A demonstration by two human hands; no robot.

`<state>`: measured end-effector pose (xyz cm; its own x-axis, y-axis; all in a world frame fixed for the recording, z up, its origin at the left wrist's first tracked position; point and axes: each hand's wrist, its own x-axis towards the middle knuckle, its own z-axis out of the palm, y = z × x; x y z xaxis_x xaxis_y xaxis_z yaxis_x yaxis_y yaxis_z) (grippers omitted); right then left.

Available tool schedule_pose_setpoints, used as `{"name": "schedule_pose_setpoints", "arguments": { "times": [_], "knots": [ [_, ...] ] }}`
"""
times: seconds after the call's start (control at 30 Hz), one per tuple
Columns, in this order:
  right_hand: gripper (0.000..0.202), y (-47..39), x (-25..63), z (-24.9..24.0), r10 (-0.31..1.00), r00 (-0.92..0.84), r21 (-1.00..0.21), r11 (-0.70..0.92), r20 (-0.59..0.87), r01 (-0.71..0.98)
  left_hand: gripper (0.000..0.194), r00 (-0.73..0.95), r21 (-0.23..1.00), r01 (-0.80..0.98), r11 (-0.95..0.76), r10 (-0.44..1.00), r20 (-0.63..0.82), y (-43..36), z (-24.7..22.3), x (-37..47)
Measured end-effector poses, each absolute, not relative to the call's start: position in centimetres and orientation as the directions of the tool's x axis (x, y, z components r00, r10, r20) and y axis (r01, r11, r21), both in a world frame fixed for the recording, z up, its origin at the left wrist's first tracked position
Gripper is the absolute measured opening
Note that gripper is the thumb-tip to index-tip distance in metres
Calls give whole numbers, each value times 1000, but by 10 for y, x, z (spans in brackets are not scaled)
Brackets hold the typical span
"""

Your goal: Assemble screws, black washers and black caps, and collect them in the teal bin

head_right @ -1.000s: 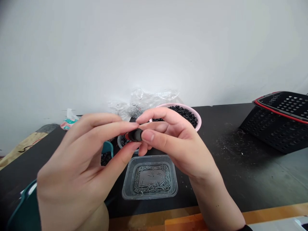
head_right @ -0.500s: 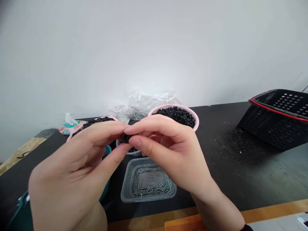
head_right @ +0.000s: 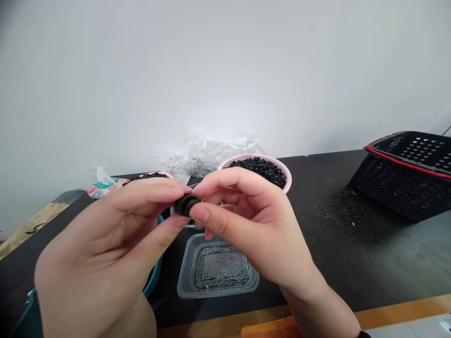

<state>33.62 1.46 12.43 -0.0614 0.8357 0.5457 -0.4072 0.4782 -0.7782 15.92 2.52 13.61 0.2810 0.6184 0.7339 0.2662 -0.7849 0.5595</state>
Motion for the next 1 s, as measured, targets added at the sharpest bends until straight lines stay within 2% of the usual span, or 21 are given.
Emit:
{"name": "schedule_pose_setpoints", "arguments": {
  "times": [0.4,0.57,0.8,1.0],
  "knots": [
    [17,6,338,127,877,-111,-816,379,467,-437,26,272,575,264,-775,631,726,24,140,152],
    [17,6,338,128,880,-92,-825,393,465,-407,31,270,589,214,-779,627,731,25,136,153],
    [14,5,343,134,903,-158,-867,316,399,-386,27,306,558,248,-792,610,731,26,140,155],
    [15,8,345,137,903,-153,-886,339,400,-316,25,344,564,268,-781,624,701,22,142,153]
  ]
}}
